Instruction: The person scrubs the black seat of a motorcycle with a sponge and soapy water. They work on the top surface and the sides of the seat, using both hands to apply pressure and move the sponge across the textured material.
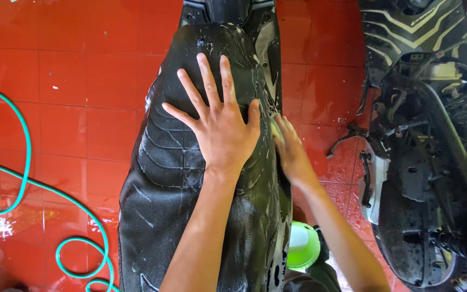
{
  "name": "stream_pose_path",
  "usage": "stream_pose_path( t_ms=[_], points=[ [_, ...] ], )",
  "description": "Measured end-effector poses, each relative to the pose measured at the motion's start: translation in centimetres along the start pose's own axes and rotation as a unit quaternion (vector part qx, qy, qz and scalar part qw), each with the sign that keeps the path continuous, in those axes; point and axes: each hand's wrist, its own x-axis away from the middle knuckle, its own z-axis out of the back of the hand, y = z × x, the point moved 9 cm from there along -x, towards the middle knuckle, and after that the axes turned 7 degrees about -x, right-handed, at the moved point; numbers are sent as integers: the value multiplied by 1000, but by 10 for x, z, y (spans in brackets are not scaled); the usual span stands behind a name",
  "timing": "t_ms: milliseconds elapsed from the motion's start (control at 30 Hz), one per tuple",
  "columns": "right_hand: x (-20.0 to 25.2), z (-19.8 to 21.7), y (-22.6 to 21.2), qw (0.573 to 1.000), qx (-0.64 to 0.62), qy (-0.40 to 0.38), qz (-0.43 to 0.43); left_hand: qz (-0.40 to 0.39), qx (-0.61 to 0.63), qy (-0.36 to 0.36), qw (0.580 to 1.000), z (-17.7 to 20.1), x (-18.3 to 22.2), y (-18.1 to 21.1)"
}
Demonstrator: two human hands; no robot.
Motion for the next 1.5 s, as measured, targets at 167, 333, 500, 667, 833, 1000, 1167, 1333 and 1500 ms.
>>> stream_pose_path(
  t_ms=[167,333,500,667,833,1000,1167,1333,1500],
  points=[
    [5,-8,-25,961,276,-6,30,-1,-13,5,1000,1,1,0],
    [55,-11,-61,968,249,-3,-7,2,-7,21,1000,2,0,0],
    [60,-11,-25,969,229,35,-86,6,-18,14,1000,2,-1,0],
    [9,8,-21,979,185,74,-40,-1,-17,17,1000,5,0,1],
    [38,-18,-67,905,413,-8,-97,4,-17,2,1000,3,-2,1],
    [64,-27,-62,868,490,-9,-78,2,-27,5,1000,4,-3,2],
    [4,-1,-26,896,426,22,-126,4,-22,2,1000,3,-1,1],
    [-30,13,-3,929,363,20,-68,2,-13,11,1000,4,-1,1],
    [50,-6,-52,908,380,19,-179,1,-28,-3,1000,3,-1,2]
  ],
)
